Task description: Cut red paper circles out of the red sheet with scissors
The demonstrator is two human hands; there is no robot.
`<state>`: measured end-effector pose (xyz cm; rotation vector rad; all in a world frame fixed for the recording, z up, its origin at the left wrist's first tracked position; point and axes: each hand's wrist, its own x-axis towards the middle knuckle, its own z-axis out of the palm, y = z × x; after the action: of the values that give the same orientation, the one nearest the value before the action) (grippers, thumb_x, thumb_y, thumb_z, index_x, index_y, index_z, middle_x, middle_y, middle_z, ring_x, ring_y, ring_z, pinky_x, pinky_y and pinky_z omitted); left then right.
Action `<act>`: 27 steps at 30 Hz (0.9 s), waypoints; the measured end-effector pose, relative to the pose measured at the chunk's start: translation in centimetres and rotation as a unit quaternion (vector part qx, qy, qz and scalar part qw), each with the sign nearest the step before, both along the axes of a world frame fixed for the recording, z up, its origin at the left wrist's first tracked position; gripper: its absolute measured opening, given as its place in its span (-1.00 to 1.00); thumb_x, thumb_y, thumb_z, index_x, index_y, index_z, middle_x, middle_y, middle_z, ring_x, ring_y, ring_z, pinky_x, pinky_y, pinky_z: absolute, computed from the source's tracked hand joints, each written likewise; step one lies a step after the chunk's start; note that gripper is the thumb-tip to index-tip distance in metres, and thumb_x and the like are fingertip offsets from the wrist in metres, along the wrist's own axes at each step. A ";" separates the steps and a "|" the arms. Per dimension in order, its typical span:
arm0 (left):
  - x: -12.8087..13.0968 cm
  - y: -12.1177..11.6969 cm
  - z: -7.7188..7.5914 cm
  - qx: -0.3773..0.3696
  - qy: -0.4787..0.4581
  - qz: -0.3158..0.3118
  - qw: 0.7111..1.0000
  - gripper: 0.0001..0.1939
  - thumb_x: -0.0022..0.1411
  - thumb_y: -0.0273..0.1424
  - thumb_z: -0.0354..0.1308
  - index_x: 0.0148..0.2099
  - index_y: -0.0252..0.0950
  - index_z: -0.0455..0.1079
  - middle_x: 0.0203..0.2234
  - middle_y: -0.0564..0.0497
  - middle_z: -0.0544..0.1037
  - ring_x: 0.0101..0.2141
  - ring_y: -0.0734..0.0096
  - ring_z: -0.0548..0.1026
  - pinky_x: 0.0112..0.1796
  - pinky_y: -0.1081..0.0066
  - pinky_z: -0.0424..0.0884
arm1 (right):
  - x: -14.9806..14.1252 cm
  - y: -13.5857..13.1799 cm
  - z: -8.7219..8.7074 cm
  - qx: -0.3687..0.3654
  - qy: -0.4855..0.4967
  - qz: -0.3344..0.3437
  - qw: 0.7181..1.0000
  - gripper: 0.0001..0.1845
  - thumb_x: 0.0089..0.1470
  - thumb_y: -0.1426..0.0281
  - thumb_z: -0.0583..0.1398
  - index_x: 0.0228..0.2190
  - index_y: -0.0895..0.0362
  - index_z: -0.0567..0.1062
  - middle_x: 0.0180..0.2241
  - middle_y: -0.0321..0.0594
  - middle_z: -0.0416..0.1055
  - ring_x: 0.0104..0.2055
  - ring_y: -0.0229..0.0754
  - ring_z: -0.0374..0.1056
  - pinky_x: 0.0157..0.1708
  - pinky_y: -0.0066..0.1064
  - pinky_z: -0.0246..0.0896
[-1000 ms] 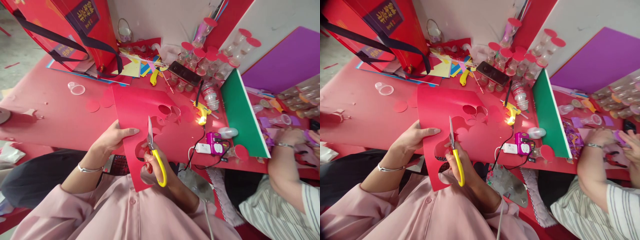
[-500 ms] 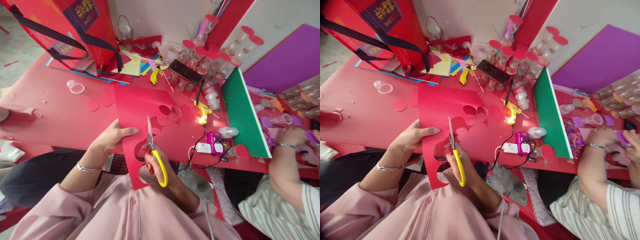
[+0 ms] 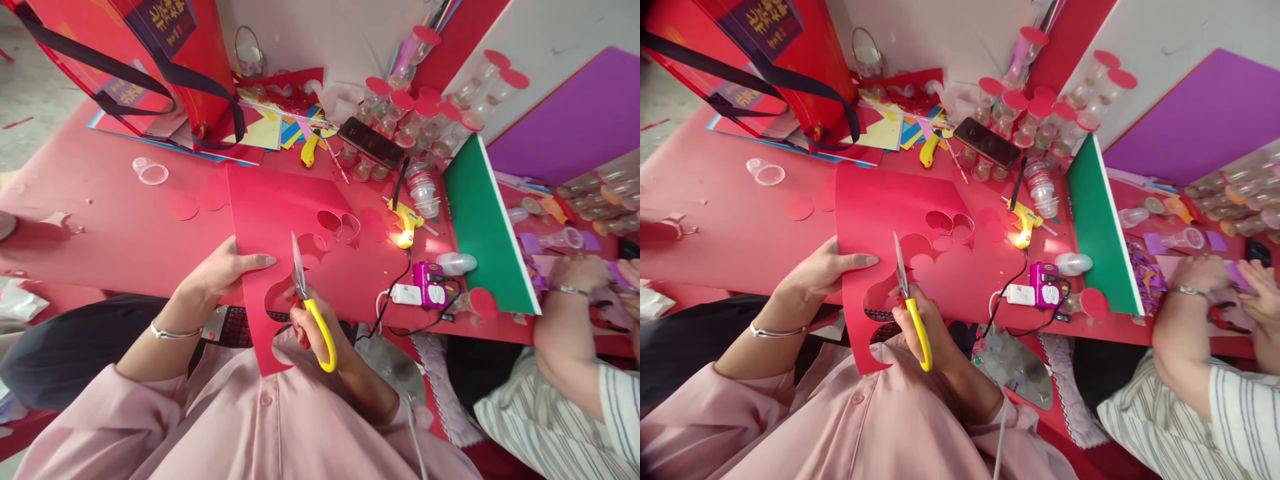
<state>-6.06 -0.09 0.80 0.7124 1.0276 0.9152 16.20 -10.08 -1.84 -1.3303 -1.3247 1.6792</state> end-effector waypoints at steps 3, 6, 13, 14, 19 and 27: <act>-0.3 0.1 -0.2 -0.003 0.005 0.000 1.000 -0.48 -0.15 -0.39 0.76 -0.09 -0.35 0.76 -0.14 -0.28 0.85 -0.18 -0.21 0.83 -0.21 0.15 0.81 | 0.0 0.1 0.2 0.006 -0.006 0.004 1.000 -0.89 0.35 0.32 0.15 -0.28 0.01 0.33 -0.49 -0.44 0.22 -0.49 -0.22 0.19 -0.44 -0.35 0.16; -0.6 0.1 -0.6 0.000 0.005 -0.004 1.000 -0.51 -0.12 -0.38 0.76 -0.10 -0.35 0.76 -0.16 -0.27 0.85 -0.21 -0.17 0.83 -0.20 0.17 0.81 | 0.1 0.1 0.7 0.003 0.002 0.003 1.000 -0.89 0.36 0.30 0.16 -0.25 0.02 0.34 -0.46 -0.43 0.25 -0.47 -0.20 0.21 -0.41 -0.32 0.17; -0.8 0.1 -0.4 0.010 0.005 -0.027 1.000 -0.51 -0.05 -0.35 0.75 -0.06 -0.35 0.75 -0.16 -0.29 0.85 -0.19 -0.20 0.83 -0.17 0.11 0.81 | 0.0 0.5 1.4 0.007 -0.029 0.013 0.999 -0.92 0.31 0.37 0.17 -0.15 0.03 0.36 -0.40 -0.39 0.27 -0.41 -0.15 0.20 -0.35 -0.27 0.15; -0.8 0.1 -0.4 0.011 0.003 -0.026 1.000 -0.51 -0.07 -0.36 0.75 -0.07 -0.34 0.75 -0.16 -0.28 0.85 -0.20 -0.18 0.83 -0.17 0.12 0.81 | 0.0 0.5 1.5 0.013 -0.029 0.012 0.999 -0.92 0.31 0.37 0.17 -0.15 0.03 0.37 -0.39 -0.38 0.27 -0.41 -0.14 0.21 -0.34 -0.26 0.15; -0.9 0.1 -0.4 0.005 0.004 -0.027 1.000 -0.48 -0.12 -0.36 0.76 -0.07 -0.33 0.76 -0.15 -0.28 0.85 -0.21 -0.15 0.82 -0.17 0.12 0.81 | 0.0 0.7 2.0 0.033 -0.011 0.018 0.999 -0.88 0.35 0.36 0.16 -0.26 0.01 0.28 -0.39 -0.38 0.23 -0.40 -0.15 0.16 -0.33 -0.26 0.12; -1.1 0.0 -0.5 0.007 0.001 -0.031 1.000 -0.55 -0.08 -0.36 0.75 -0.12 -0.33 0.77 -0.19 -0.26 0.85 -0.26 -0.08 0.82 -0.23 0.19 0.81 | -0.1 0.4 1.3 0.038 -0.020 0.023 0.999 -0.94 0.37 0.32 0.13 -0.18 0.04 0.37 -0.44 -0.42 0.24 -0.44 -0.16 0.21 -0.34 -0.27 0.17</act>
<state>-7.19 -0.08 0.31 0.7536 0.9967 0.8699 16.06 -9.66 -0.56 -1.3052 -1.4394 1.6234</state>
